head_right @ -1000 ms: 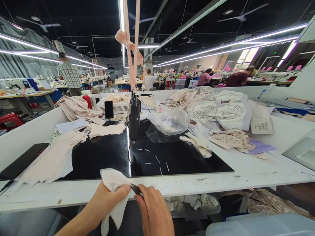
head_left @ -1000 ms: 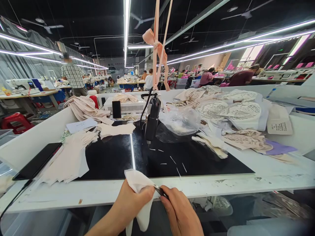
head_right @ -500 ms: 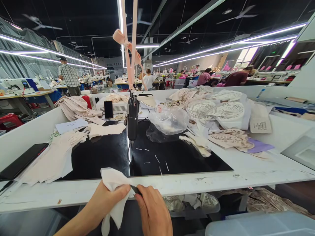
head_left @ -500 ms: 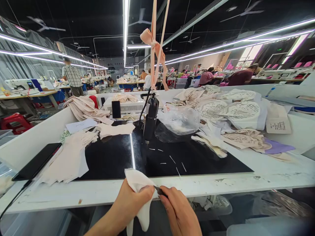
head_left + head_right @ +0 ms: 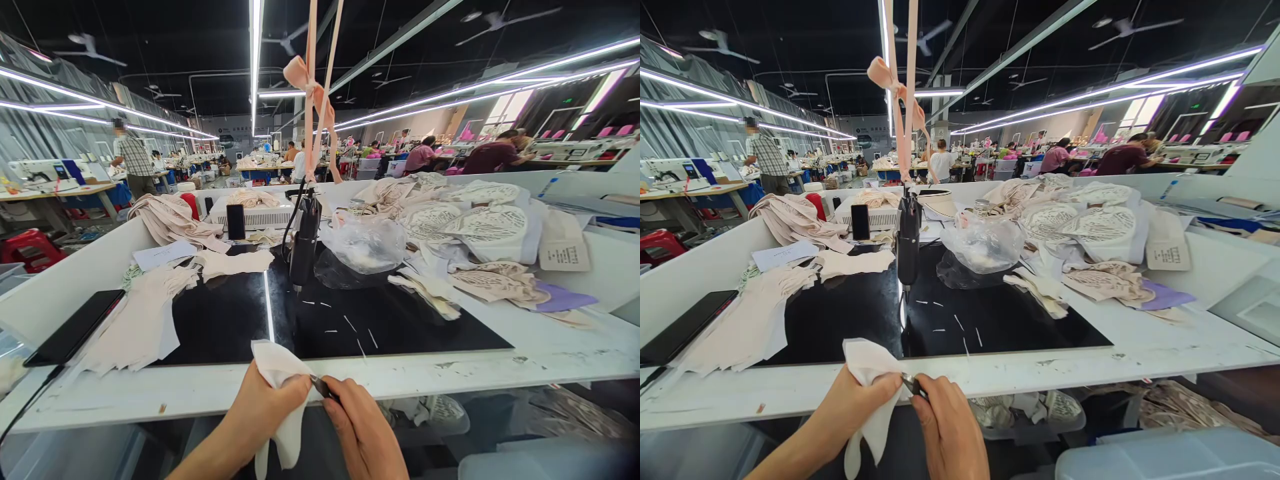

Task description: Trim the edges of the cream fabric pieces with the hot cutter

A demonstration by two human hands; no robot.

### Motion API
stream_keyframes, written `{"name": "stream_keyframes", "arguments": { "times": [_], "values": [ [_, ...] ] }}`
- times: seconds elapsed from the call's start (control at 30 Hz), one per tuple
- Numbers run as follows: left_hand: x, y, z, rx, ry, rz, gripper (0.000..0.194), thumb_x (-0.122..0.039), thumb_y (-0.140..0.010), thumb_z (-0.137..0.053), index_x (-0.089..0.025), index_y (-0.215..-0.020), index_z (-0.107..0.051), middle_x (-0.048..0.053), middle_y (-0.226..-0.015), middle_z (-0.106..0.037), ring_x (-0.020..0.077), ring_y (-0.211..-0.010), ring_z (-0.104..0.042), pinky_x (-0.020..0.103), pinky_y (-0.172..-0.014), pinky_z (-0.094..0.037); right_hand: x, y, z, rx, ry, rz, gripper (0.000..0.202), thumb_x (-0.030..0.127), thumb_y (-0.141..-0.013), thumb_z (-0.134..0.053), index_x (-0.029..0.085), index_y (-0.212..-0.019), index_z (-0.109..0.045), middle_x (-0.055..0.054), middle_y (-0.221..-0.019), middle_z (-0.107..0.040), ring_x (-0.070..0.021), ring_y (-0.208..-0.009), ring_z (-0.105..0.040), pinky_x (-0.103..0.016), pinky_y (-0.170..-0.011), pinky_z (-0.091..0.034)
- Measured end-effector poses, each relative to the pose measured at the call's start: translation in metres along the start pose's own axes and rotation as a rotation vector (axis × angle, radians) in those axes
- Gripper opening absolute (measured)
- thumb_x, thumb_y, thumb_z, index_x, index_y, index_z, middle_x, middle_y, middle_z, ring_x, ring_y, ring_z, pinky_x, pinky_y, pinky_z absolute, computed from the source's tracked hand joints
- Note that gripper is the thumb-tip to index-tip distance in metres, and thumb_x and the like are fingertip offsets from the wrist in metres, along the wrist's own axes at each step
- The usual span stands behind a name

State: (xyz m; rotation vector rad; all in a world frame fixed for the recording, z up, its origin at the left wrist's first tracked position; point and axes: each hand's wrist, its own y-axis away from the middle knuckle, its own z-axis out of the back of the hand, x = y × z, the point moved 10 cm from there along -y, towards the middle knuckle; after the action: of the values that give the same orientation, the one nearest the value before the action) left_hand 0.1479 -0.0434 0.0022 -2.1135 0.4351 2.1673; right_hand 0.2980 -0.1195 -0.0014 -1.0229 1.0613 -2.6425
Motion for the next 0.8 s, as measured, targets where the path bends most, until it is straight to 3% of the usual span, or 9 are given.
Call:
{"name": "stream_keyframes", "arguments": {
  "times": [0.17, 0.47, 0.7, 0.8],
  "values": [
    [0.005, -0.002, -0.001, 0.005, 0.001, -0.001, 0.02, -0.035, -0.074, -0.079, -0.016, -0.076, -0.072, 0.005, -0.079, -0.07, 0.02, -0.079, -0.061, 0.025, -0.068, -0.05, -0.001, 0.0, 0.001, -0.003, 0.001, -0.037, 0.042, 0.051, -0.117, -0.039, 0.029, -0.117, -0.075, -0.005, -0.103, -0.081, -0.0249, -0.097, -0.079, -0.032, -0.082, -0.063],
    [0.002, 0.0, -0.002, 0.008, -0.016, -0.015, 0.019, -0.035, -0.072, -0.079, -0.018, -0.072, -0.07, 0.003, -0.077, -0.066, 0.0199, -0.079, -0.06, 0.026, -0.07, -0.049, -0.006, -0.002, -0.002, 0.056, -0.206, -0.128, 0.041, 0.054, -0.114, -0.047, 0.031, -0.109, -0.08, -0.004, -0.088, -0.075, -0.0229, -0.081, -0.074, -0.03, -0.076, -0.062],
    [0.009, -0.003, 0.005, -0.023, -0.034, 0.018, 0.024, -0.038, -0.075, -0.079, -0.019, -0.074, -0.065, 0.002, -0.075, -0.062, 0.0188, -0.075, -0.056, 0.026, -0.067, -0.046, -0.037, 0.013, -0.01, 0.007, -0.623, -0.592, 0.055, 0.077, -0.098, -0.06, 0.027, -0.101, -0.083, -0.005, -0.091, -0.077, -0.0268, -0.094, -0.075, -0.031, -0.089, -0.062],
    [0.016, -0.005, 0.006, -0.025, -0.014, 0.047, 0.031, -0.045, -0.074, -0.082, -0.018, -0.077, -0.067, 0.002, -0.077, -0.063, 0.0195, -0.077, -0.057, 0.026, -0.067, -0.046, -0.048, 0.021, -0.009, -0.006, -0.686, -0.75, 0.063, 0.083, -0.094, -0.06, 0.025, -0.104, -0.082, -0.004, -0.08, -0.069, -0.0251, -0.087, -0.071, -0.03, -0.081, -0.061]
  ]
}}
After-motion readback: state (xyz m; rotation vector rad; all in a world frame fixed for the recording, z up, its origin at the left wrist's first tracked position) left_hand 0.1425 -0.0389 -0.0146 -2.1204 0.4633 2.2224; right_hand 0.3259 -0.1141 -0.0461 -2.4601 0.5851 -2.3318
